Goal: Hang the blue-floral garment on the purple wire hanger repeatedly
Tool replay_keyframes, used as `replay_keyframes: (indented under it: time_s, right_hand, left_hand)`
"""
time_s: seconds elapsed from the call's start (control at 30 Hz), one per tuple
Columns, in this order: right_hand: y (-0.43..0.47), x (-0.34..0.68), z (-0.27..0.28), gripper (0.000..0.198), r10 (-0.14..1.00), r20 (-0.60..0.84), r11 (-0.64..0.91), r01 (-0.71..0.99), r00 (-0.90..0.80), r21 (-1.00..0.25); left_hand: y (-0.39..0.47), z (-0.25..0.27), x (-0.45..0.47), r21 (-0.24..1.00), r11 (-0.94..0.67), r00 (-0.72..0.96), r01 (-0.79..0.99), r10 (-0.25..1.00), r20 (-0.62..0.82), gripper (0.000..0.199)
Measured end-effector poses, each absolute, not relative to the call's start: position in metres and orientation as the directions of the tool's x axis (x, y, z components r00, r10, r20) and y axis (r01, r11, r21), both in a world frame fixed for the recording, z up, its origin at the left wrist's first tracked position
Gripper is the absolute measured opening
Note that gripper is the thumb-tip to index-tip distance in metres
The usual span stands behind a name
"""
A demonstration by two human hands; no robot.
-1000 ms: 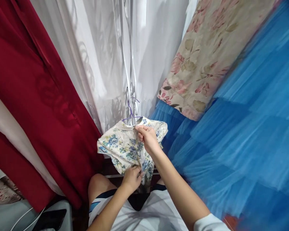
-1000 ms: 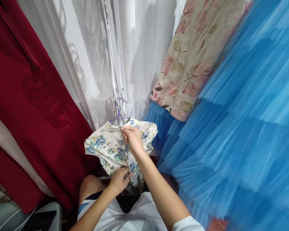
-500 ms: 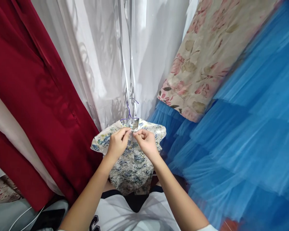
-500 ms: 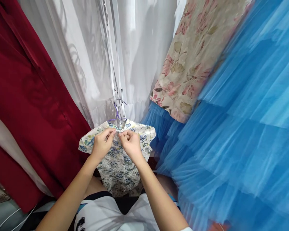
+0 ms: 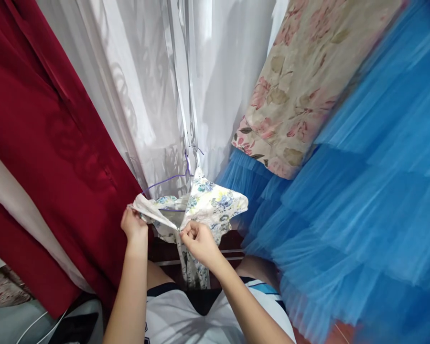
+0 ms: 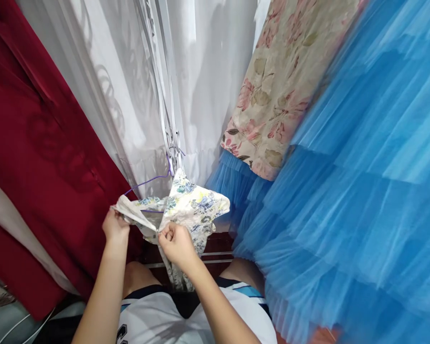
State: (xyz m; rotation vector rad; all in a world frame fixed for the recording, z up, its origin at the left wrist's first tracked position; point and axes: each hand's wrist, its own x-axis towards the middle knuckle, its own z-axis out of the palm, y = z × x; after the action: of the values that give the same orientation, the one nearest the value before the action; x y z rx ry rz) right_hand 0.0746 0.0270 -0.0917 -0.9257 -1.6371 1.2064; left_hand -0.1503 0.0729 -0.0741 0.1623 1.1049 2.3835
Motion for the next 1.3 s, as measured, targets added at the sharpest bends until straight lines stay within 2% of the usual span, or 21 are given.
replay_keyframes:
  time_s: [0.1, 0.2, 0.27, 0.33, 0.37, 0.43, 0.5, 0.53, 0.6, 0.63, 0.67, 0.77, 0.9, 1.0, 1.1, 1.17, 1.23, 1.3]
  right_hand:
    - [0.023, 0.075, -0.106, 0.012, 0.933, 0.167, 0.191, 0.044, -0.318, -0.981]
    - [0.027, 0.093, -0.125, 0.015, 0.958, 0.140, 0.160, 0.063, -0.249, -0.985]
    - [0.031, 0.111, -0.139, 0.016, 0.967, 0.108, 0.143, 0.140, -0.229, -0.980]
    - [0.033, 0.128, -0.149, 0.010, 0.964, 0.067, 0.133, 0.250, -0.256, -0.959]
    - [0.033, 0.135, -0.152, 0.007, 0.960, 0.062, 0.146, 0.300, -0.274, -0.943]
    - [0.031, 0.141, -0.153, 0.031, 0.944, 0.117, 0.227, 0.350, -0.309, -0.909]
    - [0.030, 0.139, -0.147, 0.050, 0.915, 0.237, 0.339, 0.300, -0.327, -0.892]
    - [0.029, 0.136, -0.142, 0.046, 0.899, 0.283, 0.372, 0.243, -0.333, -0.896]
    - [0.028, 0.131, -0.132, 0.024, 0.889, 0.302, 0.361, 0.119, -0.344, -0.925]
    - [0.027, 0.130, -0.127, 0.015, 0.893, 0.282, 0.325, 0.071, -0.352, -0.943]
    - [0.026, 0.132, -0.122, 0.015, 0.897, 0.253, 0.285, 0.037, -0.363, -0.958]
    - [0.020, 0.148, -0.110, 0.027, 0.890, 0.193, 0.207, -0.010, -0.414, -0.978]
    - [0.013, 0.184, -0.088, 0.032, 0.860, 0.094, 0.085, -0.041, -0.502, -0.996]
    - [0.014, 0.204, -0.062, 0.035, 0.817, 0.032, 0.033, -0.009, -0.576, -0.999]
    - [0.016, 0.210, -0.034, 0.036, 0.683, 0.006, 0.116, 0.101, -0.730, -0.988]
    - [0.015, 0.210, -0.019, 0.034, 0.551, -0.029, 0.187, 0.158, -0.834, -0.970]
    - [0.013, 0.214, -0.009, 0.030, 0.467, -0.065, 0.243, 0.198, -0.882, -0.950]
    - [0.016, 0.226, -0.002, 0.027, 0.484, -0.083, 0.292, 0.250, -0.871, -0.923]
  left_hand:
    - [0.068, -0.115, -0.133, 0.722, -0.394, -0.742, -0.568, 0.625, -0.243, 0.018]
    - [0.054, -0.146, -0.099, 0.683, -0.287, -0.624, -0.672, 0.716, -0.313, 0.017]
    - [0.042, -0.158, -0.074, 0.659, -0.252, -0.566, -0.709, 0.761, -0.317, 0.010]
    - [0.031, -0.158, -0.050, 0.676, -0.252, -0.521, -0.693, 0.823, -0.227, 0.009]
    - [0.026, -0.154, -0.039, 0.712, -0.263, -0.500, -0.652, 0.854, -0.142, 0.014]
    - [0.017, -0.139, -0.018, 0.835, -0.295, -0.422, -0.465, 0.903, 0.084, 0.021]
    - [0.010, -0.116, 0.000, 0.921, -0.347, -0.259, -0.176, 0.919, 0.296, 0.022]
    - [0.007, -0.104, 0.007, 0.923, -0.384, -0.158, -0.036, 0.914, 0.374, 0.022]
    - [0.003, -0.083, 0.016, 0.864, -0.476, -0.002, 0.163, 0.876, 0.482, 0.022]
    - [0.001, -0.076, 0.017, 0.830, -0.513, 0.029, 0.221, 0.854, 0.520, 0.020]
    - [0.000, -0.071, 0.017, 0.805, -0.532, 0.035, 0.263, 0.839, 0.543, 0.021]
    - [-0.001, -0.077, 0.008, 0.826, -0.495, 0.103, 0.267, 0.867, 0.487, 0.039]
    - [-0.006, -0.107, -0.001, 0.928, -0.334, 0.371, 0.167, 0.893, 0.255, 0.028]
    - [-0.013, -0.117, 0.006, 0.931, -0.346, 0.439, 0.116, 0.859, 0.264, 0.022]
    - [-0.020, -0.110, 0.017, 0.927, -0.376, 0.413, -0.008, 0.843, 0.345, 0.056]
    - [-0.023, -0.103, 0.018, 0.933, -0.360, 0.413, -0.007, 0.848, 0.331, 0.068]
    - [-0.026, -0.099, 0.014, 0.933, -0.345, 0.410, 0.107, 0.870, 0.275, 0.059]
    - [-0.029, -0.098, 0.004, 0.910, -0.330, 0.362, 0.253, 0.904, 0.227, 0.044]
